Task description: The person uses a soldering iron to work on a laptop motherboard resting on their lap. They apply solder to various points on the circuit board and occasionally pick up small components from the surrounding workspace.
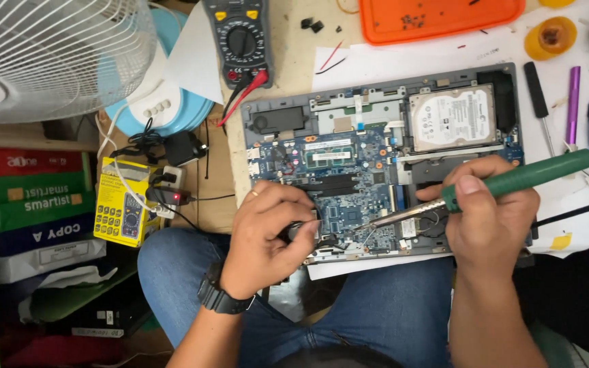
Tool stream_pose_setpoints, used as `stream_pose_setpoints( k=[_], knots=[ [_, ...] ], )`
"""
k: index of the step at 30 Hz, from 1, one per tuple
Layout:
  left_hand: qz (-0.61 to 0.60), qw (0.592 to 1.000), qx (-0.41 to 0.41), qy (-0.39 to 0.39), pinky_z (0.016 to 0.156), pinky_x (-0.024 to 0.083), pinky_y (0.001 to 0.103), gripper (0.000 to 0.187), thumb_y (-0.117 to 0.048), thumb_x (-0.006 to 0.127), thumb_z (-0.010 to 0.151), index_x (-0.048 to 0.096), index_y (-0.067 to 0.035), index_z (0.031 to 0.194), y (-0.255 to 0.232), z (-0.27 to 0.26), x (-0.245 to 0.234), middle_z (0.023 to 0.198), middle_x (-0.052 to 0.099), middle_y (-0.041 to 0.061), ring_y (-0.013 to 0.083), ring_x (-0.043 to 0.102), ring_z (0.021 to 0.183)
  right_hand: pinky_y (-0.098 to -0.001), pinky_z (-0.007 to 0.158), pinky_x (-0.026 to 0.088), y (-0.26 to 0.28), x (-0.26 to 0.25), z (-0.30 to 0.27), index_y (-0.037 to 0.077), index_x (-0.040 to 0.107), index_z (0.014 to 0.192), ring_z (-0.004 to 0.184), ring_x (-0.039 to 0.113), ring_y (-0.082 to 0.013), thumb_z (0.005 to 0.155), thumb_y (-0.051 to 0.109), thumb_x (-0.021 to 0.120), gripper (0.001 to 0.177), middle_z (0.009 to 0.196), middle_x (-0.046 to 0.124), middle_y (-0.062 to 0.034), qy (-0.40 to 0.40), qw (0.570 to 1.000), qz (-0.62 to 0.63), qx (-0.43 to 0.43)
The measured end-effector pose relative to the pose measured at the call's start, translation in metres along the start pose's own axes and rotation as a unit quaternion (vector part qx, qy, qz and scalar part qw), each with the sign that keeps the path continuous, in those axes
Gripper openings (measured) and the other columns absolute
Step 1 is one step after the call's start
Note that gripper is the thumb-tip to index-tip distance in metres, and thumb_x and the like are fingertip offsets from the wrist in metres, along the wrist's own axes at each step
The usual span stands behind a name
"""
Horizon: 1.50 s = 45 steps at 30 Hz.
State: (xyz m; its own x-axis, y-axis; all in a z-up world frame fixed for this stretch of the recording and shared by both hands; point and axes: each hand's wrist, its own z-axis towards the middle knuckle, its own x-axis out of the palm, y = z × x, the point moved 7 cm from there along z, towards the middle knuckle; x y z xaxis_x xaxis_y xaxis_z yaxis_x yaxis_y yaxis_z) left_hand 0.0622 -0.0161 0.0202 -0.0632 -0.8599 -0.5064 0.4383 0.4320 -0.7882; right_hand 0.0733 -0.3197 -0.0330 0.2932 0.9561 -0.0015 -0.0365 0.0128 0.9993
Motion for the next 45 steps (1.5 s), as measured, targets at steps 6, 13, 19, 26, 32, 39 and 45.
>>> stream_pose_setpoints(
  k=[6,13,19,26,32,39,45],
  knots=[
    [-0.003,0.999,-0.032,-0.014,0.091,0.051,0.044,0.015,-0.017,0.073,0.103,0.070,-0.009,0.092,0.006,-0.003,0.001,0.106,0.081,0.009,0.0259,0.073,0.092,-0.0415,0.070,0.076,0.010,0.007,0.003,0.001,0.068,0.096,0.070,0.072,-0.0269,0.109,0.028,0.067,0.030,0.082,0.058,-0.0078,0.024,0.999,-0.045,-0.017],
    [0.021,0.999,-0.043,-0.005,0.088,0.052,0.042,0.015,-0.017,0.073,0.103,0.070,-0.011,0.091,0.006,-0.004,0.002,0.106,0.080,0.006,0.0249,0.071,0.094,-0.0344,0.068,0.069,0.016,0.011,0.001,0.008,0.066,0.093,0.076,0.081,-0.0270,0.109,0.019,0.063,0.019,0.085,0.061,-0.0031,0.046,0.996,-0.074,-0.006],
    [0.011,0.999,-0.045,-0.004,0.090,0.051,0.042,0.017,-0.019,0.071,0.105,0.069,-0.012,0.089,0.004,-0.003,0.002,0.106,0.080,0.006,0.0238,0.070,0.094,-0.0356,0.073,0.072,0.016,0.013,0.001,0.008,0.066,0.095,0.079,0.081,-0.0258,0.110,0.021,0.067,0.020,0.085,0.059,-0.0024,0.048,0.996,-0.071,-0.005],
    [0.017,0.999,-0.040,-0.004,0.089,0.051,0.043,0.012,-0.016,0.074,0.101,0.072,-0.012,0.090,0.006,-0.004,0.003,0.105,0.080,0.006,0.0245,0.070,0.092,-0.0413,0.079,0.078,0.018,0.016,0.001,0.003,0.066,0.097,0.077,0.071,-0.0214,0.111,0.017,0.066,0.020,0.080,0.055,-0.0050,0.058,0.995,-0.077,-0.022],
    [0.016,1.000,-0.024,-0.006,0.091,0.050,0.044,0.013,-0.016,0.074,0.101,0.073,-0.013,0.088,0.004,-0.003,0.003,0.104,0.081,0.006,0.0237,0.072,0.090,-0.0429,0.082,0.080,0.016,0.016,0.000,0.001,0.065,0.097,0.079,0.065,-0.0189,0.111,0.012,0.065,0.018,0.082,0.056,-0.0068,0.059,0.995,-0.080,-0.017],
    [0.014,0.999,-0.032,-0.005,0.091,0.052,0.043,0.010,-0.012,0.075,0.097,0.073,-0.013,0.087,0.002,-0.001,0.003,0.104,0.081,0.005,0.0236,0.071,0.090,-0.0434,0.083,0.080,0.018,0.016,0.000,-0.001,0.066,0.097,0.079,0.066,-0.0204,0.111,0.009,0.064,0.018,0.082,0.058,-0.0085,0.057,0.993,-0.103,-0.025],
    [0.013,1.000,-0.026,-0.007,0.091,0.053,0.043,0.008,-0.012,0.075,0.096,0.074,-0.013,0.088,0.002,-0.001,0.004,0.104,0.080,0.005,0.0234,0.073,0.092,-0.0414,0.083,0.078,0.016,0.015,-0.001,-0.001,0.066,0.098,0.077,0.068,-0.0210,0.113,0.008,0.065,0.018,0.081,0.057,-0.0079,0.058,0.992,-0.110,-0.029]
  ],
)
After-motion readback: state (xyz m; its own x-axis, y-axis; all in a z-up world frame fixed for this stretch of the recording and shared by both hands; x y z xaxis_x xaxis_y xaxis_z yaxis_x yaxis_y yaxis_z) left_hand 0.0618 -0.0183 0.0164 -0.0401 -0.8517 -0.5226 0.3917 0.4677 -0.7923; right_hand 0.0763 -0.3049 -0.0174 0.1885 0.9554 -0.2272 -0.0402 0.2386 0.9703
